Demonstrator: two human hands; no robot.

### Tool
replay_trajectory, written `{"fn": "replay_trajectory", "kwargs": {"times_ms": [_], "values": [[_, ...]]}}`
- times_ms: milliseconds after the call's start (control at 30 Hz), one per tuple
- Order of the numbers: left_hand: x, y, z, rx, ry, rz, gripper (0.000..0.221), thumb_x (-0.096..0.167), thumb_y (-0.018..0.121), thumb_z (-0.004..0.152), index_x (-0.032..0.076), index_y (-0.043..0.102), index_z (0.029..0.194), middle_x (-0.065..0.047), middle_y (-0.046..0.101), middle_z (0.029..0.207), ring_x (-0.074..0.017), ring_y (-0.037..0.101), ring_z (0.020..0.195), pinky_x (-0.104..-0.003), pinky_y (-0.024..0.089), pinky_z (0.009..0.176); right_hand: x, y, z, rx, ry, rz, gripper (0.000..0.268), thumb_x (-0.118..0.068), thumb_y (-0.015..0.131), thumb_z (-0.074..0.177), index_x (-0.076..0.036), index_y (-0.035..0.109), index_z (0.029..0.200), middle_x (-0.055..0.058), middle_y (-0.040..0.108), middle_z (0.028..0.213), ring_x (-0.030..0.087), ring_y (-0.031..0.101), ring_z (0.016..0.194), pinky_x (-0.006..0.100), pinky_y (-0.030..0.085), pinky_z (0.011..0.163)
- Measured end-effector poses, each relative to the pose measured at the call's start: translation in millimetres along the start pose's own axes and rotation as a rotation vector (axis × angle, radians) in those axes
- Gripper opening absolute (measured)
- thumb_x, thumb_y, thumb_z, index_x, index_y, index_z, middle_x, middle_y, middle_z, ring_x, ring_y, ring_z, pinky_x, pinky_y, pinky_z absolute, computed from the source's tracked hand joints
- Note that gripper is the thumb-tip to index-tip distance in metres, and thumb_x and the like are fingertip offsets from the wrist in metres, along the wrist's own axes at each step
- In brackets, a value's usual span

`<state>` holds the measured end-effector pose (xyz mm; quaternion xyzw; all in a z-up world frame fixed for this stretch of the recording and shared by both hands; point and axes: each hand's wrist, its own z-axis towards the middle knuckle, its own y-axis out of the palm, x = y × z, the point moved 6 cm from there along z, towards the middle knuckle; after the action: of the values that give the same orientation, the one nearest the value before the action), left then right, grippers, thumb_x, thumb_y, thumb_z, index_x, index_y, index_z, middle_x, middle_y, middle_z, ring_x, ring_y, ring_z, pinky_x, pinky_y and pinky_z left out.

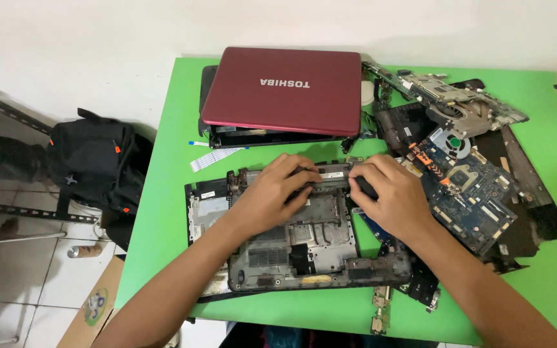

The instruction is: Detaching and manipulating internal ribbon cables and connectors during the disassembly of a laptop on a repair bench.

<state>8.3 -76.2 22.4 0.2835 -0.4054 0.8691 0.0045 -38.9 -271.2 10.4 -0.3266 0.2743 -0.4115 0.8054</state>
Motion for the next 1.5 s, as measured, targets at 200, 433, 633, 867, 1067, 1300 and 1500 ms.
{"fn": "replay_trajectory", "kwargs": {"times_ms": [200,433,633,867,1067,1300,1500], "values": [[3,-2,2,-0.013,-0.005,-0.014,0.016,0.004,0.066,0.093,0.003,0.069,0.109,-0.012,0.062,0.114,-0.0335,0.062,0.106,-0.045,0.052,0.093,4,-2,2,0.036,0.009,0.028,0.005,-0.014,0.071,0.093,-0.011,0.07,0.097,0.004,0.06,0.086,0.026,0.067,0.085,0.036,0.057,0.076],[1,-1,1,-0.032,-0.027,0.008,0.022,0.005,0.066,0.093,0.001,0.067,0.115,-0.015,0.058,0.117,-0.0374,0.061,0.11,-0.048,0.052,0.094,0,-4,5,0.011,0.046,0.08,0.002,-0.012,0.071,0.091,-0.011,0.07,0.093,0.004,0.061,0.082,0.026,0.067,0.081,0.034,0.056,0.076],[1,-1,0,-0.043,-0.044,0.003,0.024,0.006,0.065,0.094,0.001,0.065,0.117,-0.016,0.058,0.12,-0.0384,0.06,0.114,-0.049,0.051,0.096,15,-3,-1,0.087,0.087,0.03,0.003,-0.013,0.073,0.092,-0.013,0.07,0.093,0.004,0.06,0.082,0.027,0.066,0.081,0.036,0.055,0.077],[1,-1,1,-0.054,-0.032,0.001,0.025,0.004,0.064,0.094,0.002,0.066,0.118,-0.015,0.061,0.121,-0.0365,0.061,0.11,-0.048,0.05,0.097,2,-8,10,0.006,0.114,0.106,0.001,-0.011,0.072,0.091,-0.012,0.071,0.091,0.004,0.063,0.08,0.027,0.067,0.08,0.036,0.055,0.075],[3,-3,2,-0.06,-0.014,0.002,0.024,0.004,0.064,0.094,0.001,0.065,0.118,-0.015,0.061,0.12,-0.0361,0.061,0.107,-0.048,0.051,0.095,8,-4,5,0.029,0.098,0.057,0.004,-0.012,0.074,0.089,-0.012,0.071,0.091,0.004,0.063,0.082,0.028,0.067,0.082,0.037,0.056,0.075],[4,-5,3,-0.061,-0.006,-0.013,0.024,0.005,0.063,0.094,0.001,0.065,0.118,-0.016,0.061,0.118,-0.0375,0.061,0.104,-0.048,0.052,0.093,-13,-7,15,-0.078,-0.008,0.149,0.004,-0.009,0.07,0.087,-0.01,0.071,0.083,0.005,0.063,0.075,0.025,0.064,0.075,0.036,0.055,0.075],[0,-2,2,-0.041,-0.007,-0.01,0.023,0.007,0.064,0.094,0.002,0.065,0.116,-0.016,0.062,0.118,-0.0381,0.061,0.104,-0.049,0.052,0.092,4,-7,37,-0.043,0.016,0.224,0.005,-0.01,0.068,0.093,-0.009,0.07,0.089,0.004,0.062,0.08,0.025,0.064,0.077,0.035,0.054,0.077]]}}
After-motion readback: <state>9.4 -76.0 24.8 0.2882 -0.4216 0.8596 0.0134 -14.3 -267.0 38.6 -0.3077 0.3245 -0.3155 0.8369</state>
